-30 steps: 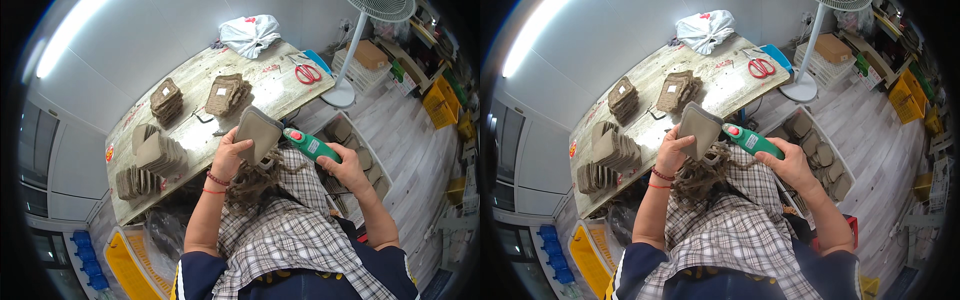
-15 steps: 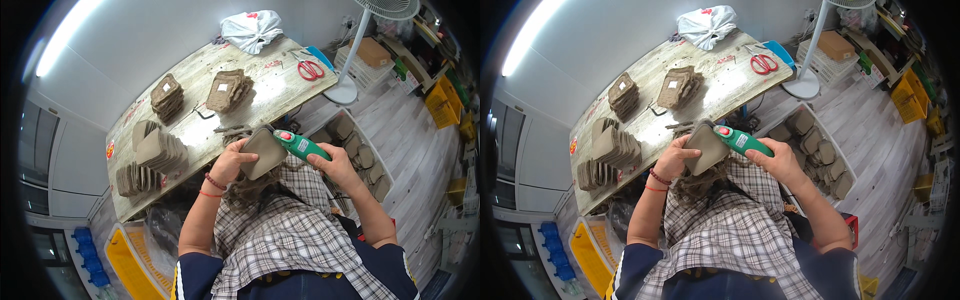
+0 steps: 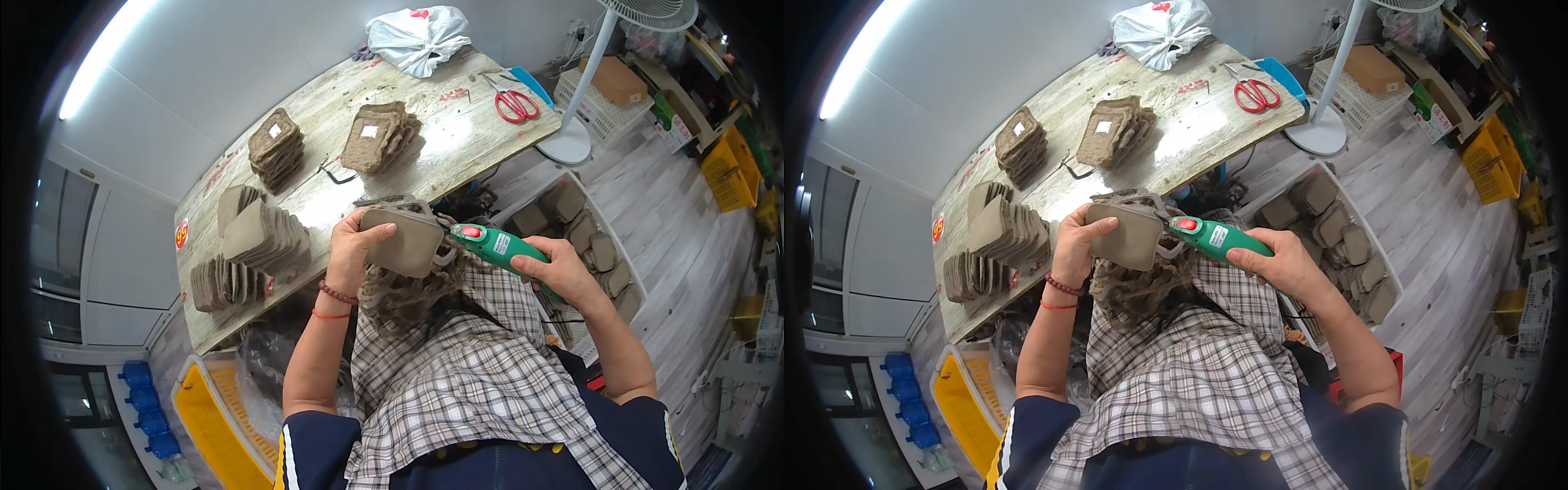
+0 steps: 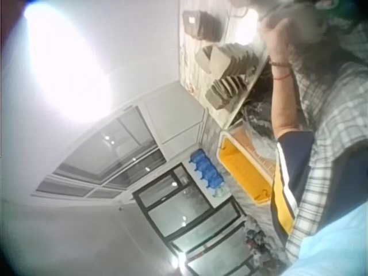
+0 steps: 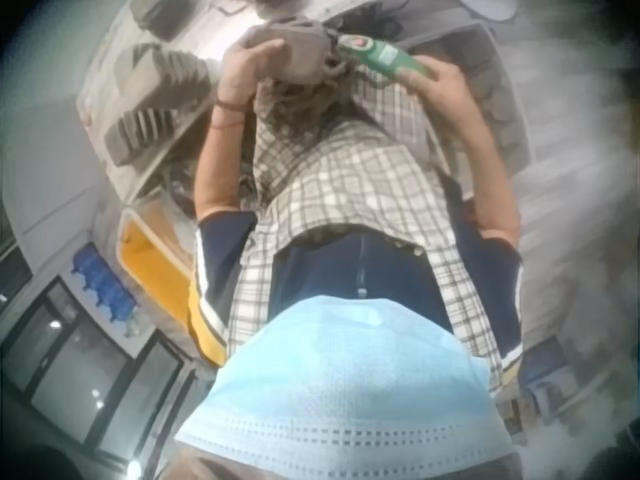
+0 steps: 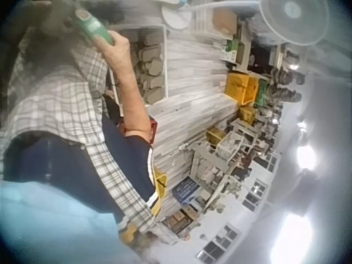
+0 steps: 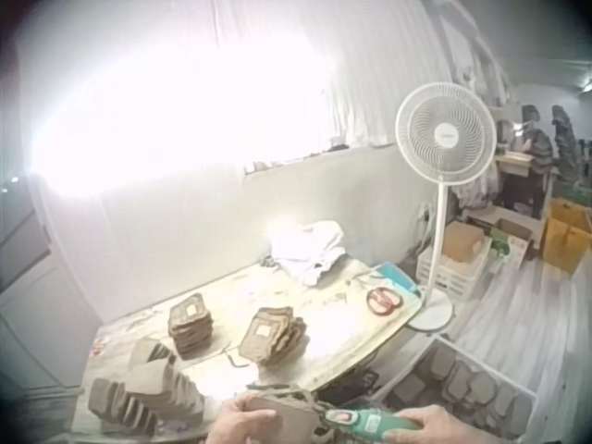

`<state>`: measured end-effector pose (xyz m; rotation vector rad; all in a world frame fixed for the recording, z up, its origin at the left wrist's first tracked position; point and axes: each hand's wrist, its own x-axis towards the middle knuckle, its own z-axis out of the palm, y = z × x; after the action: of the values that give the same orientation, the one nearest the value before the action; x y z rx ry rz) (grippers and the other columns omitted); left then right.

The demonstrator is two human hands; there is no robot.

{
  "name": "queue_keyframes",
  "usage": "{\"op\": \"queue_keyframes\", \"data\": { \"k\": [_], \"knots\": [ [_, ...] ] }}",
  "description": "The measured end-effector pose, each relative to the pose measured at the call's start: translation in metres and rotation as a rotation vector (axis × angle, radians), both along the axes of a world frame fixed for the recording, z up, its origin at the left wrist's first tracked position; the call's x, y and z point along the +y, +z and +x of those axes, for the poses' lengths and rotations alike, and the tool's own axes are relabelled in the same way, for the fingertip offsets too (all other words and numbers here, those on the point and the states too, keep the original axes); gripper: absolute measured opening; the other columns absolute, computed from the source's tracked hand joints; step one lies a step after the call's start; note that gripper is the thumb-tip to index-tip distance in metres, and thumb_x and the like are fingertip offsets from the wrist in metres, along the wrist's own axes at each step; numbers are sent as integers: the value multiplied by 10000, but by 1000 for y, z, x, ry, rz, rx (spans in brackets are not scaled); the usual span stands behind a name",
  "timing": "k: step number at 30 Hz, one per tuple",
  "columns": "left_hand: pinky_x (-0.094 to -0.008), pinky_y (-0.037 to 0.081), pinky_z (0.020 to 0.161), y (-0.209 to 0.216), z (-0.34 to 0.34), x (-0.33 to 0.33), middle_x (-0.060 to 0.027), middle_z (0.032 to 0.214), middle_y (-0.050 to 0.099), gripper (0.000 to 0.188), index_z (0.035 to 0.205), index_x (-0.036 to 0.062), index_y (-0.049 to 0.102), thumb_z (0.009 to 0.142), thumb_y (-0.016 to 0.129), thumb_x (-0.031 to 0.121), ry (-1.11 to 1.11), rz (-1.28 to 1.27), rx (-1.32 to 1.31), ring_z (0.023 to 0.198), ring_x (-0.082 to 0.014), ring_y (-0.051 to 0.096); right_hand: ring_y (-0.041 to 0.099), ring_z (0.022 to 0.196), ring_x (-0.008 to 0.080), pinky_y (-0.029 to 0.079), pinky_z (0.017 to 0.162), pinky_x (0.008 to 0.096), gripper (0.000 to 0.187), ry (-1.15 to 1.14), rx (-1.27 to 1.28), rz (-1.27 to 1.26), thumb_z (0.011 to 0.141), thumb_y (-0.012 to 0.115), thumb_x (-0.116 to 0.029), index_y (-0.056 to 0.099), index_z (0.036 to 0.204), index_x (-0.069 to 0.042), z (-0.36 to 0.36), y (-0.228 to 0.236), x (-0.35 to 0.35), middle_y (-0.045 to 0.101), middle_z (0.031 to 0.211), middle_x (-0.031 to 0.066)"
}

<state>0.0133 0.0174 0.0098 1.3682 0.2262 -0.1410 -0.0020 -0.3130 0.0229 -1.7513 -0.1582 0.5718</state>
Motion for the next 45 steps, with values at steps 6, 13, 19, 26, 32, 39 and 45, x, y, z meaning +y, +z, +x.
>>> {"op": "queue_keyframes", "data": {
  "k": [6,13,19,26,32,39,45],
  "knots": [
    [-262,538,704,-7,-4,-5,-66,894,703,197,970,-6,669,780,722,-17,-54,-12,23,754,-115,653,549,618,64,463,537,230,418,33,15,-30,859,708,-340,651,1081,9,-2,1,4,617,755,10],
    [-262,538,698,5,-5,-17,-68,872,704,188,943,-9,669,766,730,-24,-213,1,88,740,-121,657,539,616,61,453,532,229,396,43,26,-9,857,713,-320,653,1069,9,-1,6,16,611,754,9],
    [-262,542,702,13,-4,-13,-70,872,702,217,969,-18,665,762,725,-42,-332,108,138,742,-125,661,504,568,48,419,506,224,417,63,-14,44,844,729,-354,669,1055,1,5,11,29,583,681,-4],
    [-252,522,712,12,-7,-8,-56,873,696,173,951,-4,663,785,699,-38,-335,84,107,756,-116,651,506,606,45,415,537,217,403,49,-119,132,857,717,-341,669,1053,8,14,11,44,596,728,-13],
    [-239,508,696,17,-16,28,-33,845,684,109,912,18,656,815,700,-4,-77,-19,-46,739,-95,631,526,624,56,437,549,228,424,39,-71,-54,850,718,-340,649,1080,9,-1,9,16,605,756,-3],
    [-252,518,703,15,-18,24,-44,851,687,112,925,11,649,823,695,0,-41,-11,-76,743,-107,638,519,613,48,438,546,219,393,42,-34,-27,850,725,-287,646,1104,2,-6,17,22,598,749,-9],
    [-236,512,686,10,-26,16,-43,868,690,95,932,8,653,838,667,-3,-85,32,-72,754,-103,641,530,628,43,436,549,215,372,44,-106,10,856,722,-289,656,1083,-2,-4,16,45,608,747,-7]
  ]
}}
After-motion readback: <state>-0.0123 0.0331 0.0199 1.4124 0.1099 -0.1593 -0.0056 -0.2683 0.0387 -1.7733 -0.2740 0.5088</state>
